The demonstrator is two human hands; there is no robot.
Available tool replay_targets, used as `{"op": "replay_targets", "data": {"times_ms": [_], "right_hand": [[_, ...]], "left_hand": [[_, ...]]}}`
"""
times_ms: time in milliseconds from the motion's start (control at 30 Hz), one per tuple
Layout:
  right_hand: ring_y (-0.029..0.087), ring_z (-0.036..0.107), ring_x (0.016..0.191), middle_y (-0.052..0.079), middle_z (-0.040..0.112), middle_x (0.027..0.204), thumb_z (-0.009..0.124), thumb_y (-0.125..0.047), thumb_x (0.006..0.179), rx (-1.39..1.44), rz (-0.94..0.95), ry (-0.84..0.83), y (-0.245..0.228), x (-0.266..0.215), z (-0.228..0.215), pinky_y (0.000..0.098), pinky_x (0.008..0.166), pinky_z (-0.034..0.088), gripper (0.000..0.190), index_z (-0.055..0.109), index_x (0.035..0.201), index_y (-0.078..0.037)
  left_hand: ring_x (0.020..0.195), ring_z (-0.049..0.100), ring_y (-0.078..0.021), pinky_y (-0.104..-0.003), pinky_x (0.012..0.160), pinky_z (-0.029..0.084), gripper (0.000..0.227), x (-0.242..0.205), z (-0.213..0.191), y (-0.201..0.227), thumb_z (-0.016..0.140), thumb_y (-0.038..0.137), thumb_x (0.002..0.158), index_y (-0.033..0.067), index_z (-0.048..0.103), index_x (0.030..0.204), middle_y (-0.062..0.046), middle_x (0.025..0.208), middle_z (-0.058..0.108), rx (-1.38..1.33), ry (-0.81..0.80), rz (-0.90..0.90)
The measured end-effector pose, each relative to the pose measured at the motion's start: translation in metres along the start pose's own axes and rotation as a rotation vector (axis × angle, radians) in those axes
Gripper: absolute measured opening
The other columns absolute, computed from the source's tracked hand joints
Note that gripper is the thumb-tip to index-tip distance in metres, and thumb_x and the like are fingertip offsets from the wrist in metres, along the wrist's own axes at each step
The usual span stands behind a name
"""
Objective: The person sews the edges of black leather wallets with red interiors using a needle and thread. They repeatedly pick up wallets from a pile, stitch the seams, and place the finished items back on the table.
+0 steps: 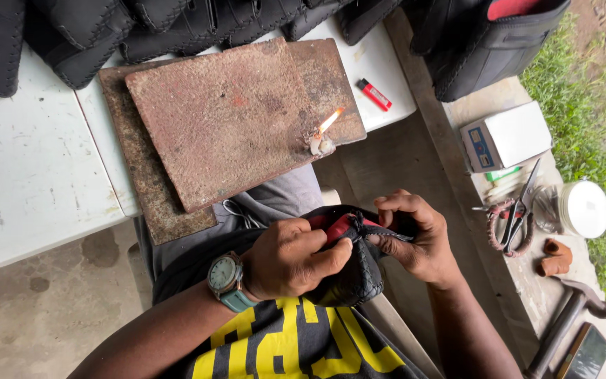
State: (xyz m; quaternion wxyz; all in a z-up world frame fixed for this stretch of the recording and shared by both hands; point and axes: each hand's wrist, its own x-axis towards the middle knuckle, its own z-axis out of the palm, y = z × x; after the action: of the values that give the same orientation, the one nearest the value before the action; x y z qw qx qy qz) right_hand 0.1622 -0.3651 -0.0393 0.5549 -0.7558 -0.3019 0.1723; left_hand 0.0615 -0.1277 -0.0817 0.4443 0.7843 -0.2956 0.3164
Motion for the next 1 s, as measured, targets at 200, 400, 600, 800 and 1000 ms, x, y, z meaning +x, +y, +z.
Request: {"op": "replay_targets", "data": {"times_ms": [200, 400, 600, 800, 1000], "right_hand": [[0.01, 0.056, 0.079, 0.002, 0.063, 0.09, 0.076, 0.0, 0.083, -0.022, 0.094, -0.251, -0.007, 0.013, -0.006, 0.0265, 0.07, 0.045, 0.031, 0.075, 0.114, -0.002], [0.013, 0.066, 0.097, 0.003, 0.069, 0.104, 0.072, -0.006, 0.09, 0.038, 0.159, -0.272, 0.01, 0.015, 0.001, 0.0264, 0.088, 0.051, 0.023, 0.073, 0.113, -0.002], [0.019, 0.059, 0.11, 0.008, 0.06, 0.114, 0.082, -0.011, 0.079, 0.434, 0.155, -0.22, 0.047, 0.022, -0.003, 0.0303, 0.099, 0.047, 0.039, 0.073, 0.115, -0.002], [0.014, 0.056, 0.102, 0.006, 0.057, 0.112, 0.079, -0.003, 0.086, 0.587, 0.233, 0.095, 0.072, 0.029, 0.014, 0.0281, 0.087, 0.049, 0.029, 0.056, 0.104, -0.009], [0.016, 0.065, 0.087, 0.008, 0.067, 0.098, 0.078, 0.0, 0.087, 0.453, 0.294, 0.223, 0.061, 0.051, 0.013, 0.0299, 0.077, 0.055, 0.029, 0.053, 0.096, -0.01]], "left_hand": [[0.052, 0.049, -0.0186, -0.035, 0.047, 0.04, 0.031, -0.006, 0.005, -0.005, 0.072, 0.002, 0.091, 0.0039, 0.062, 0.12, -0.001, 0.066, 0.047, -0.01, -0.005, 0.015], [0.055, 0.058, -0.0215, -0.037, 0.052, 0.046, 0.029, -0.011, 0.012, -0.007, 0.068, -0.003, 0.09, 0.0015, 0.061, 0.118, -0.004, 0.067, 0.054, -0.058, 0.073, -0.069], [0.062, 0.066, -0.0269, -0.039, 0.057, 0.051, 0.022, -0.007, 0.017, -0.01, 0.065, -0.009, 0.093, -0.0014, 0.059, 0.112, -0.01, 0.071, 0.061, -0.098, 0.176, -0.233], [0.065, 0.071, -0.0278, -0.037, 0.056, 0.052, 0.017, 0.007, 0.028, -0.012, 0.065, -0.006, 0.095, 0.0027, 0.061, 0.109, -0.014, 0.073, 0.065, -0.211, 0.289, -0.483], [0.068, 0.072, -0.0294, -0.037, 0.058, 0.052, 0.019, 0.019, 0.032, -0.024, 0.066, -0.004, 0.094, 0.0041, 0.061, 0.11, -0.015, 0.077, 0.068, -0.27, 0.367, -0.546]]}}
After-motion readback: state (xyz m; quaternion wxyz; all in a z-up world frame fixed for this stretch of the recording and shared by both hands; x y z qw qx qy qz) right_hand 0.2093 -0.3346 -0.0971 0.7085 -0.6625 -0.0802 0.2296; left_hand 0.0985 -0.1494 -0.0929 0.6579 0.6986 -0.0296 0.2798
